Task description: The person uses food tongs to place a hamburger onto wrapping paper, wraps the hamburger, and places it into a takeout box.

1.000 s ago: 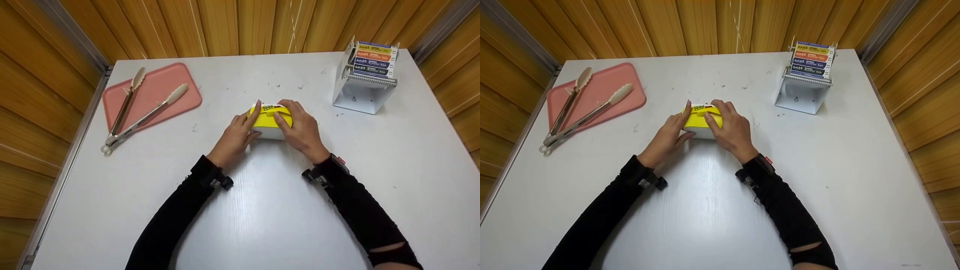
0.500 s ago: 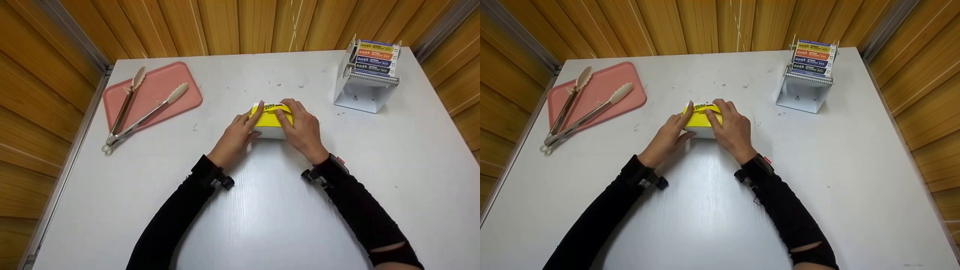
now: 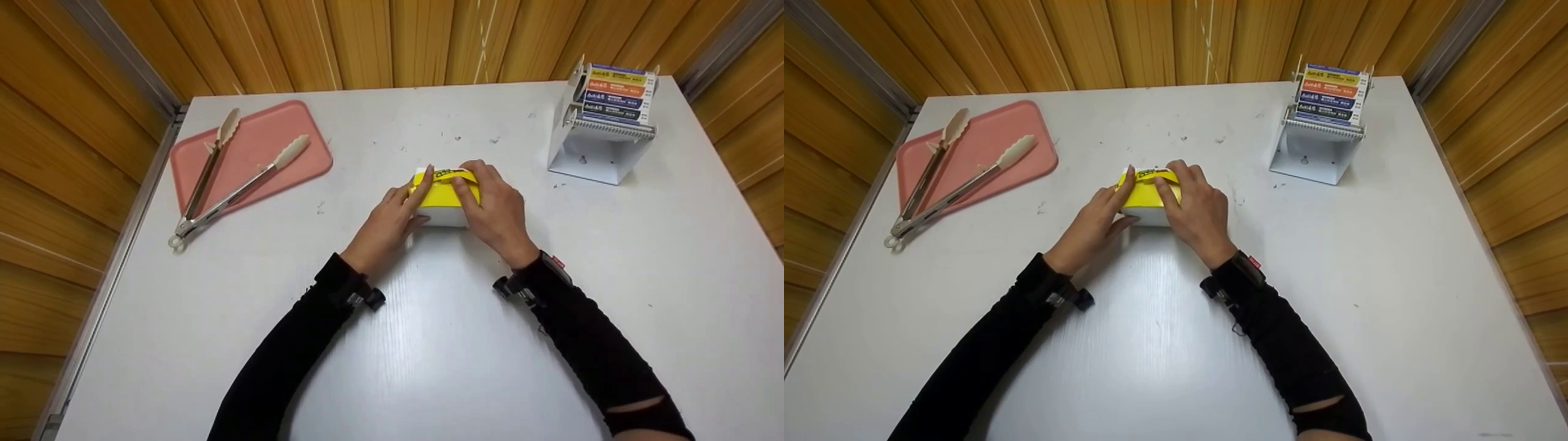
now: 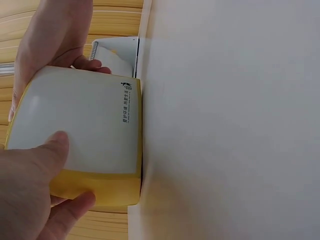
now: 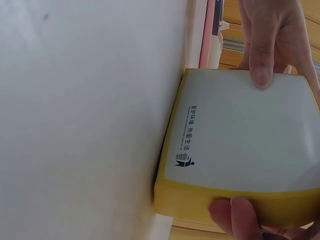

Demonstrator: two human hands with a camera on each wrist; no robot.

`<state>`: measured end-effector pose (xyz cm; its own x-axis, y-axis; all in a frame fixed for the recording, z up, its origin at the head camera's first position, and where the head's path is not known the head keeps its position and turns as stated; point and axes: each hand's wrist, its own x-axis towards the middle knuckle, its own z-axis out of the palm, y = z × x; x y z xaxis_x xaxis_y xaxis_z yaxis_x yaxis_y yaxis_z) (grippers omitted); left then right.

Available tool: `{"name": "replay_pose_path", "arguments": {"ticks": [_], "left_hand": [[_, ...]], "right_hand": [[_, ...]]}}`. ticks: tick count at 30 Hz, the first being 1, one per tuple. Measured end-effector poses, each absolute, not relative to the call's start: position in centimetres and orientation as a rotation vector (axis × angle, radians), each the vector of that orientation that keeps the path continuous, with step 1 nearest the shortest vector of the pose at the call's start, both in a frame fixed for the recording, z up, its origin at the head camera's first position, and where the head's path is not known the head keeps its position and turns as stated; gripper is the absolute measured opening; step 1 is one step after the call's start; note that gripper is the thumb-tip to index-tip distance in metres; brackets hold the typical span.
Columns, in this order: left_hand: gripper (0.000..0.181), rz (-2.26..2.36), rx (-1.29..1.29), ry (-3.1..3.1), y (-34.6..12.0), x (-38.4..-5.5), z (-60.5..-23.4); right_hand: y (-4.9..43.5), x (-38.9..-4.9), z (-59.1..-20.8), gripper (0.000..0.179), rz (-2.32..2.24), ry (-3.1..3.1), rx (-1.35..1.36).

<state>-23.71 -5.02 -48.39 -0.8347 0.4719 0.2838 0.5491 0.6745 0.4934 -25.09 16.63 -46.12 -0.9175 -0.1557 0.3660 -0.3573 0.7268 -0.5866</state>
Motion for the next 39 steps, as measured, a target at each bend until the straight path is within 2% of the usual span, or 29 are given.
{"name": "replay_pose_path", "arguments": {"ticks": [11,39], "left_hand": [[0.08,-0.839,-0.852,-2.75,-4.86,-23.58,-48.42],[0.076,-0.858,-0.83,-2.764,-4.75,-23.59,-48.74]], "right_hand": [[17.23,-25.24,-45.78,0.045,1.035,-2.724,0.446],[17.25,-25.12,-45.73,0.041,1.146,-2.722,0.399]]}}
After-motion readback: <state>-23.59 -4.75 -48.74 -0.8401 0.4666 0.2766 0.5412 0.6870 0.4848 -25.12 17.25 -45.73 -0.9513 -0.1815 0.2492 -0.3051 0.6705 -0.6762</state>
